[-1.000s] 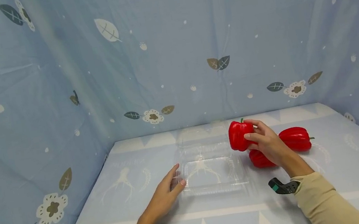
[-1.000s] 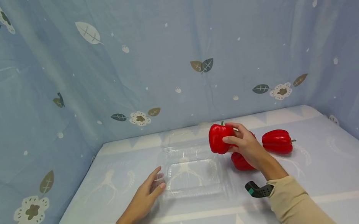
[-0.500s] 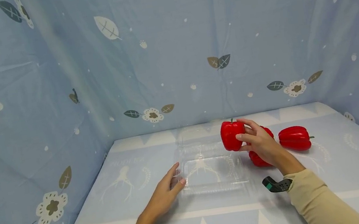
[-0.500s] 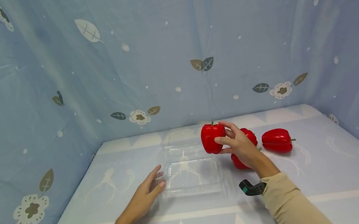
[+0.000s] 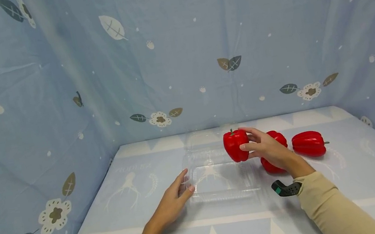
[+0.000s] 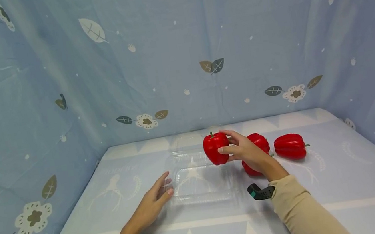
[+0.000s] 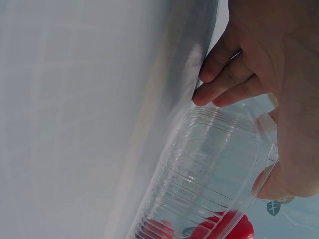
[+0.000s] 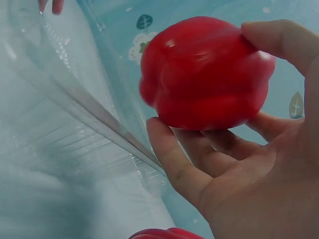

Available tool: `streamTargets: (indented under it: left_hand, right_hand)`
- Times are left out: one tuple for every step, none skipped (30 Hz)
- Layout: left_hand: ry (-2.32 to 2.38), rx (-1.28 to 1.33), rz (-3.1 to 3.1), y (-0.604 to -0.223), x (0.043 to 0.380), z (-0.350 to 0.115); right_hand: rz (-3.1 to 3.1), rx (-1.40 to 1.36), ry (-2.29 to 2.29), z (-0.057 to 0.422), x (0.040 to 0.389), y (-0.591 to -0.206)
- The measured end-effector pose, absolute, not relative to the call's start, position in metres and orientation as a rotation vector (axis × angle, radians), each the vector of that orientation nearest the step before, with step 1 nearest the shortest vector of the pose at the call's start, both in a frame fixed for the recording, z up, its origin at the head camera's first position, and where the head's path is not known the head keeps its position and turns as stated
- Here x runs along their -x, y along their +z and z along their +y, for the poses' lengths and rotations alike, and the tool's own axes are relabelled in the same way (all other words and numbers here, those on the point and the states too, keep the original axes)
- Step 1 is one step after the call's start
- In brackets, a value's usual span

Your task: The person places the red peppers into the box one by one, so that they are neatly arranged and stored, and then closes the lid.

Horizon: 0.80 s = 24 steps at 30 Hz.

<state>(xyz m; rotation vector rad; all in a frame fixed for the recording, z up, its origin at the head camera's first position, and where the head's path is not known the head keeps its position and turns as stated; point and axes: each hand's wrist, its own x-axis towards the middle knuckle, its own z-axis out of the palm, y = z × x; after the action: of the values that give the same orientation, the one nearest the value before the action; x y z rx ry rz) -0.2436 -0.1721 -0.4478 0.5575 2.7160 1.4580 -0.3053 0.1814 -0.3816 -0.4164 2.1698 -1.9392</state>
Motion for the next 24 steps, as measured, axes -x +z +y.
streamTargets:
  left_hand:
    - [1.461, -0.559, 2.714, -0.448, 0.244, -0.172]
    - [1.463, -0.563, 2.713, -0.448, 0.244, -0.172]
    - [1.464, -0.566, 2.712, -0.448, 0.244, -0.172]
    - [1.464, -0.568, 2.712, -0.448, 0.244, -0.172]
    - [1.461, -0.567, 2.715, -0.448, 0.244, -0.172]
    - [1.457, -0.568, 2.718, -0.448, 0.245, -0.172]
    - [1.457, -0.567, 2.719, -0.449, 0.245, -0.172]
    - [1.454, -0.567, 2.723, -0.449, 0.245, -0.172]
    - [1.449, -0.561, 2.725, -0.449, 0.246, -0.172]
    - [1.445, -0.553, 2.728, -0.449, 0.246, -0.172]
    - [1.442, -0.549, 2.731, -0.449, 0.246, -0.172]
    - [1.439, -0.554, 2.734, -0.449, 0.246, -0.172]
    - [1.439, -0.551, 2.735, -0.449, 0.246, -0.172]
    - [1.438, -0.55, 2.74, -0.449, 0.246, -0.172]
    - [1.435, -0.551, 2.742, -0.449, 0.246, -0.172]
    - [1.438, -0.553, 2.744, -0.449, 0.246, -0.171]
    - [1.439, -0.556, 2.744, -0.449, 0.246, -0.171]
    - [1.437, -0.564, 2.745, -0.45, 0.246, -0.171]
    - [1.438, -0.555, 2.744, -0.449, 0.246, -0.171]
    - [1.437, -0.555, 2.743, -0.449, 0.246, -0.171]
    - [1.435, -0.551, 2.741, -0.449, 0.246, -0.171]
    - [1.435, -0.55, 2.74, -0.449, 0.246, -0.172]
    - [1.431, -0.56, 2.742, -0.449, 0.246, -0.172]
    - [1.427, -0.558, 2.742, -0.449, 0.246, -0.172]
  right_hand:
    - [2.17, 0.425, -1.927, 0.181, 0.306, -0.381]
    - [2.168, 0.433, -1.918, 0.181, 0.306, -0.38]
    - [2.165, 0.442, -1.911, 0.181, 0.306, -0.38]
    - [2.162, 0.451, -1.906, 0.181, 0.306, -0.379]
    - [2.157, 0.456, -1.901, 0.181, 0.306, -0.379]
    - [2.152, 0.463, -1.896, 0.18, 0.306, -0.378]
    - [2.151, 0.47, -1.89, 0.18, 0.306, -0.378]
    - [2.147, 0.473, -1.889, 0.179, 0.306, -0.378]
    - [2.142, 0.476, -1.891, 0.178, 0.306, -0.377]
    - [2.138, 0.479, -1.894, 0.177, 0.306, -0.377]
    - [2.138, 0.479, -1.894, 0.176, 0.307, -0.377]
    - [2.14, 0.481, -1.893, 0.176, 0.307, -0.376]
    - [2.147, 0.485, -1.891, 0.175, 0.308, -0.376]
    - [2.152, 0.484, -1.888, 0.174, 0.308, -0.376]
    - [2.161, 0.489, -1.879, 0.173, 0.308, -0.375]
    - [2.171, 0.494, -1.869, 0.173, 0.308, -0.375]
    - [2.178, 0.498, -1.862, 0.172, 0.308, -0.375]
    - [2.185, 0.497, -1.855, 0.172, 0.309, -0.375]
    - [2.188, 0.499, -1.849, 0.171, 0.309, -0.374]
    - [2.189, 0.497, -1.845, 0.17, 0.309, -0.374]
    - [2.189, 0.501, -1.839, 0.17, 0.31, -0.374]
    - [2.187, 0.502, -1.837, 0.169, 0.31, -0.374]
    - [2.186, 0.5, -1.835, 0.169, 0.31, -0.374]
    - [2.189, 0.496, -1.832, 0.168, 0.311, -0.374]
